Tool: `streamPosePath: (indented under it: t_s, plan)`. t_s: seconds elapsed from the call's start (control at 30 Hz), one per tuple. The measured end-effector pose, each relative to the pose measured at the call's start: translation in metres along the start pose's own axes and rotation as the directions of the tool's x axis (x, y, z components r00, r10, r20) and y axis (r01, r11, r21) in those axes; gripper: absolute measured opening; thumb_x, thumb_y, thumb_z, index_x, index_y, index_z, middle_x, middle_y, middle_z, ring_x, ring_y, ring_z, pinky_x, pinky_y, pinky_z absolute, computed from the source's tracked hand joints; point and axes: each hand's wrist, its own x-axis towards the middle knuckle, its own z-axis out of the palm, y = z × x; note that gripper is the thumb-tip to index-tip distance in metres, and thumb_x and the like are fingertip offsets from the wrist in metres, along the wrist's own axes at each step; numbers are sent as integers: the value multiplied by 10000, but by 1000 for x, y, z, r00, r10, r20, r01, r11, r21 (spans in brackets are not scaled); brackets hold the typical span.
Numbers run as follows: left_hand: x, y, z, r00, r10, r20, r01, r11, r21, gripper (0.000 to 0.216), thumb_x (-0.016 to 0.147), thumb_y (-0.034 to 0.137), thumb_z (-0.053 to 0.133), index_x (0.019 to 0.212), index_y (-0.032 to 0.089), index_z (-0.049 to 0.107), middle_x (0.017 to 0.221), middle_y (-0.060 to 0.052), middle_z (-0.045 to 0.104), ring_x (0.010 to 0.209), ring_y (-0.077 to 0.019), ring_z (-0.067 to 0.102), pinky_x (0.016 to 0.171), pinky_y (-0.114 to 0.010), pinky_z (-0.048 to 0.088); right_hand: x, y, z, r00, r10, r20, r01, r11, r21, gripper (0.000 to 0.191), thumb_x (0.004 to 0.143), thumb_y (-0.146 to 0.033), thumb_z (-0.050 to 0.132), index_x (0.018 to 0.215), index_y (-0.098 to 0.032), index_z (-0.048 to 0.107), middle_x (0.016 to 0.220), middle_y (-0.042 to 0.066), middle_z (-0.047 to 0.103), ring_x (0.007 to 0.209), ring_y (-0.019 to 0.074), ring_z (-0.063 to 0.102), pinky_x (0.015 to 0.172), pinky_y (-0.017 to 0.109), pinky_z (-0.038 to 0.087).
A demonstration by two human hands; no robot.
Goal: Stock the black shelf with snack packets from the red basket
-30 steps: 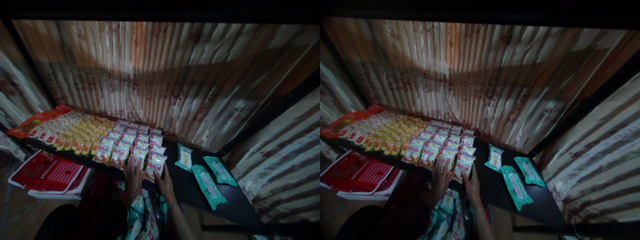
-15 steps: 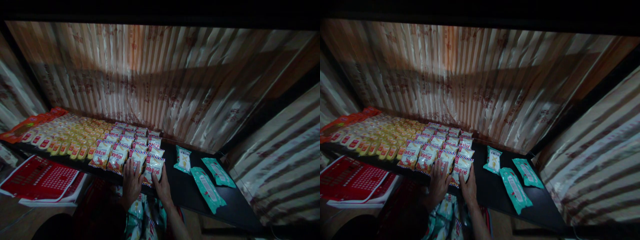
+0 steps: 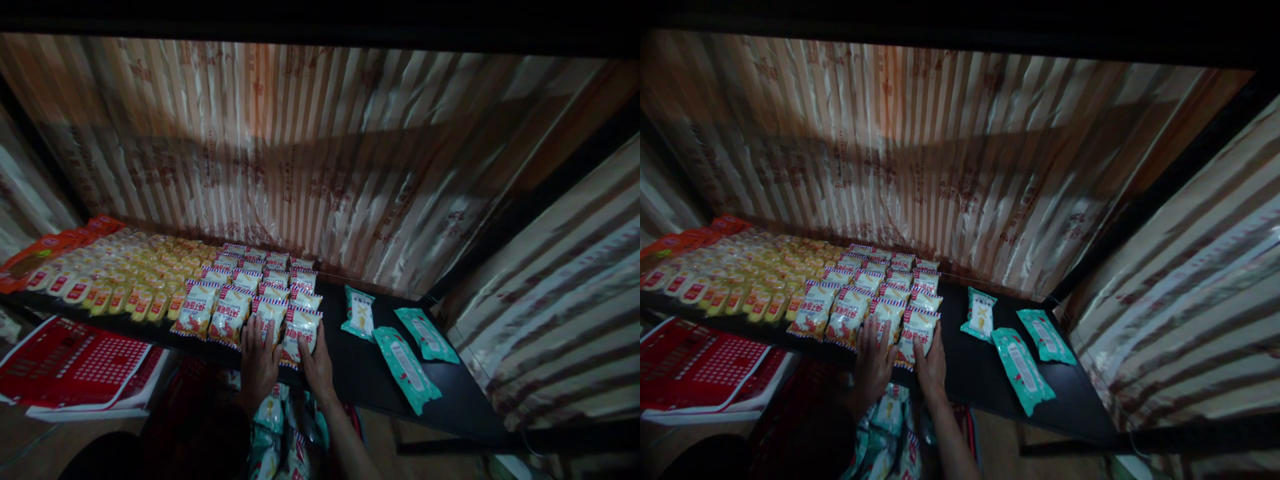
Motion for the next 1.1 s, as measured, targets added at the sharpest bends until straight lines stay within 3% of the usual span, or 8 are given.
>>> streamPosePath:
  t_s: [0.23,0.43,0.67,0.8,1.0,1.1]
  plan:
    - [-2,-2,0,1000,-3,-2,3,999,-47,684,887,256,507,1470,190,155,1551,-164,94,1414,-345,127,1089,-574,255,-7,-1,-7,997,75,-11,-74,996,51,922,773,-625,498,1474,-121,175,1475,172,336,1337,300,362,1064,450,337]
    - [-3,-5,-1,998,-57,-20,54,989,-134,679,903,226,460,1477,188,99,1552,-158,95,1423,-330,85,1086,-582,246,-31,2,-13,992,40,-120,-29,995,90,834,819,-614,430,1440,-86,256,1481,173,322,1368,279,305,1103,439,283]
    - [-41,-7,-15,989,-140,-47,129,975,-181,674,908,163,414,1480,230,64,1562,-121,72,1425,-297,112,1090,-527,280,-71,10,-22,978,-49,-203,63,996,64,689,860,-567,385,1373,-107,367,1429,166,394,1337,274,342,1098,460,284]
    - [-49,-4,-25,994,-109,-14,107,986,-124,658,896,164,434,1475,243,131,1564,-105,80,1419,-312,135,1085,-527,292,-65,6,-23,974,-81,-211,89,996,30,663,872,-557,365,1379,-130,354,1424,162,394,1324,278,353,1087,478,294]
    - [-18,-22,-30,996,-70,-49,68,997,-41,653,879,186,484,1463,231,196,1564,-118,47,1418,-350,97,1067,-573,290,-40,-21,-16,904,-395,-164,379,917,-123,571,900,-476,368,1376,-160,364,1417,148,408,1320,271,357,1076,498,300]
    - [-5,-33,-35,997,-57,-50,57,998,-9,627,870,231,515,1445,234,264,1560,-122,75,1416,-355,104,1067,-571,289,-19,-26,-11,882,-425,-205,396,903,-167,590,901,-489,350,1389,-157,350,1438,151,379,1341,282,322,1078,516,284]
